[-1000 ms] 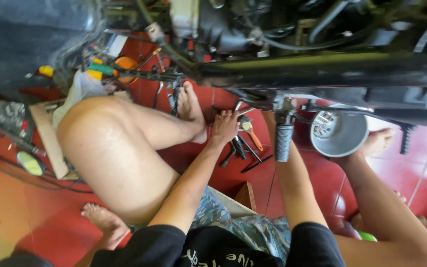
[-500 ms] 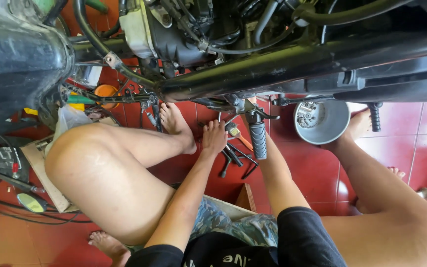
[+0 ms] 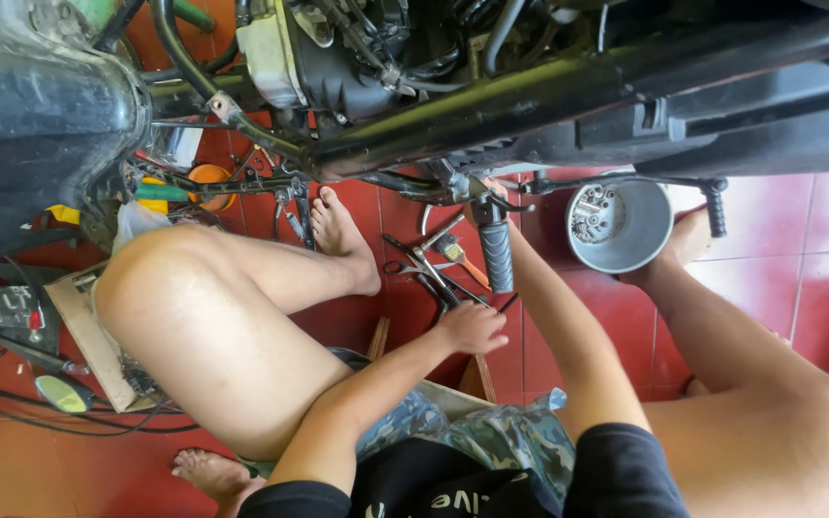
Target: Cleaning motorcycle parts with a brush and using a screwdriver to work on a screw.
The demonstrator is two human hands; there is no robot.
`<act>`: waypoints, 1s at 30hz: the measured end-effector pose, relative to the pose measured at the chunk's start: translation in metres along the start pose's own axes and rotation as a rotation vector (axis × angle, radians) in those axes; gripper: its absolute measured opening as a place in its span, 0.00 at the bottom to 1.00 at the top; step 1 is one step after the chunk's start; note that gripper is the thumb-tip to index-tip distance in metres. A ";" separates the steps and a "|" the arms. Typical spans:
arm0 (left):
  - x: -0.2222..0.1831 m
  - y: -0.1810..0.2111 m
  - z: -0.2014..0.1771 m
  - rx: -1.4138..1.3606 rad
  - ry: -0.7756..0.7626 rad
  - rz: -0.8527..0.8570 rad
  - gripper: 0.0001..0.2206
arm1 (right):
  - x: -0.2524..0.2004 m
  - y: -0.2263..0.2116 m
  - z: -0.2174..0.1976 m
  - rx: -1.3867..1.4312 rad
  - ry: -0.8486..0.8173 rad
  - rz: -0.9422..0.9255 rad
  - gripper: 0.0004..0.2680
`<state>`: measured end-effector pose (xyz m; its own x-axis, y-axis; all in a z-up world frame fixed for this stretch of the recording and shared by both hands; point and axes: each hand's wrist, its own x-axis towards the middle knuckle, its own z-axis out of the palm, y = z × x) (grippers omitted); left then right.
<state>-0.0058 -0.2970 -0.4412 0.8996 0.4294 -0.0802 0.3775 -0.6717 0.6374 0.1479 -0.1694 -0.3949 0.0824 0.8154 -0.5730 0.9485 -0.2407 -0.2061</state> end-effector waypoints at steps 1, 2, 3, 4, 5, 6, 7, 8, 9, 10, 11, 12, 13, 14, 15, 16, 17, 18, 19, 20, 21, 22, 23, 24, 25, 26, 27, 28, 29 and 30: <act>-0.001 0.014 -0.007 -0.002 0.006 0.007 0.19 | -0.007 0.001 -0.006 -0.002 -0.012 0.004 0.09; -0.003 0.028 -0.015 -0.101 -0.316 -0.139 0.26 | -0.015 0.003 -0.012 -0.004 -0.023 0.009 0.09; -0.004 0.043 -0.023 -0.199 -0.638 -0.279 0.34 | -0.024 0.006 -0.020 -0.009 -0.034 0.018 0.09; -0.012 0.053 -0.016 -0.201 -0.633 -0.266 0.34 | -0.032 0.010 -0.026 -0.013 -0.046 0.027 0.09; -0.015 0.060 -0.009 -0.230 -0.695 -0.306 0.38 | -0.036 0.016 -0.036 -0.022 -0.048 0.035 0.09; -0.017 0.068 -0.003 -0.258 -0.757 -0.346 0.43 | -0.042 0.021 -0.046 -0.032 -0.050 0.042 0.09; -0.021 0.075 0.007 -0.244 -0.734 -0.327 0.43 | -0.038 0.041 -0.057 -0.043 -0.037 0.049 0.09; -0.024 0.082 0.017 -0.211 -0.814 -0.363 0.37 | -0.035 0.053 -0.069 -0.055 -0.025 0.056 0.09; -0.029 0.085 0.026 -0.176 -0.894 -0.409 0.34 | -0.017 0.043 -0.079 -0.062 -0.013 0.056 0.08; -0.018 0.085 -0.017 -0.159 -0.870 -0.400 0.34 | -0.048 0.038 -0.119 -0.073 0.016 0.056 0.08; -0.018 0.094 -0.057 -0.227 -0.962 -0.395 0.42 | -0.088 0.033 -0.149 -0.061 -0.023 -0.117 0.07; -0.017 0.103 -0.096 -0.296 -1.053 -0.388 0.50 | -0.127 0.028 -0.179 -0.050 -0.059 -0.290 0.08; -0.021 0.106 -0.097 -0.290 -1.042 -0.382 0.50 | -0.140 0.033 -0.180 -0.059 -0.049 -0.289 0.08; -0.024 0.109 -0.097 -0.305 -1.046 -0.420 0.52 | -0.152 0.039 -0.181 -0.042 -0.074 -0.308 0.09; -0.024 0.105 -0.099 -0.315 -1.040 -0.470 0.56 | -0.155 0.043 -0.182 -0.025 -0.092 -0.341 0.11; -0.013 0.099 -0.098 -0.305 -1.020 -0.477 0.56 | -0.157 0.032 -0.203 -0.035 -0.075 -0.353 0.11; -0.014 0.099 -0.095 -0.389 -1.063 -0.487 0.55 | -0.167 0.019 -0.214 0.002 -0.137 -0.288 0.16; -0.013 0.097 -0.091 -0.474 -1.105 -0.497 0.54 | -0.176 0.008 -0.225 0.038 -0.200 -0.223 0.23; -0.017 0.094 -0.086 -0.472 -1.105 -0.515 0.54 | -0.181 0.007 -0.223 0.047 -0.201 -0.238 0.23; -0.020 0.089 -0.082 -0.608 -1.159 -0.534 0.55 | -0.184 0.007 -0.221 -0.067 -0.089 -0.386 0.27; -0.023 0.087 -0.078 -0.740 -1.222 -0.540 0.58 | -0.192 0.009 -0.219 -0.176 0.026 -0.514 0.33; -0.033 0.084 -0.067 -0.733 -1.235 -0.547 0.58 | -0.201 0.008 -0.227 -0.160 0.028 -0.511 0.33; -0.034 0.080 -0.054 -0.738 -1.222 -0.506 0.49 | -0.205 0.009 -0.239 -0.120 -0.117 -0.453 0.33; -0.035 0.075 -0.042 -0.744 -1.209 -0.466 0.39 | -0.207 0.010 -0.251 -0.081 -0.262 -0.394 0.34; -0.032 0.081 -0.058 -0.756 -1.215 -0.485 0.39 | -0.206 0.019 -0.257 -0.070 -0.275 -0.408 0.34; -0.029 0.087 -0.074 -0.743 -1.237 -0.486 0.40 | -0.204 0.027 -0.263 0.004 -0.314 -0.434 0.34; -0.018 0.091 -0.089 -0.722 -1.256 -0.472 0.41 | -0.202 0.038 -0.272 0.070 -0.344 -0.448 0.34; -0.026 0.081 -0.077 -0.726 -1.260 -0.477 0.41 | -0.200 0.042 -0.280 0.075 -0.350 -0.451 0.34; -0.030 0.072 -0.060 -0.813 -1.273 -0.489 0.34 | -0.196 0.048 -0.289 0.142 -0.429 -0.418 0.34; -0.035 0.065 -0.043 -0.900 -1.284 -0.499 0.28 | -0.193 0.052 -0.298 0.207 -0.509 -0.384 0.34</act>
<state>-0.0223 -0.3297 -0.3636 0.4912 -0.5764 -0.6531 0.8395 0.1133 0.5314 0.2727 -0.1826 -0.0588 -0.4519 0.5250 -0.7212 0.7995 -0.1203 -0.5885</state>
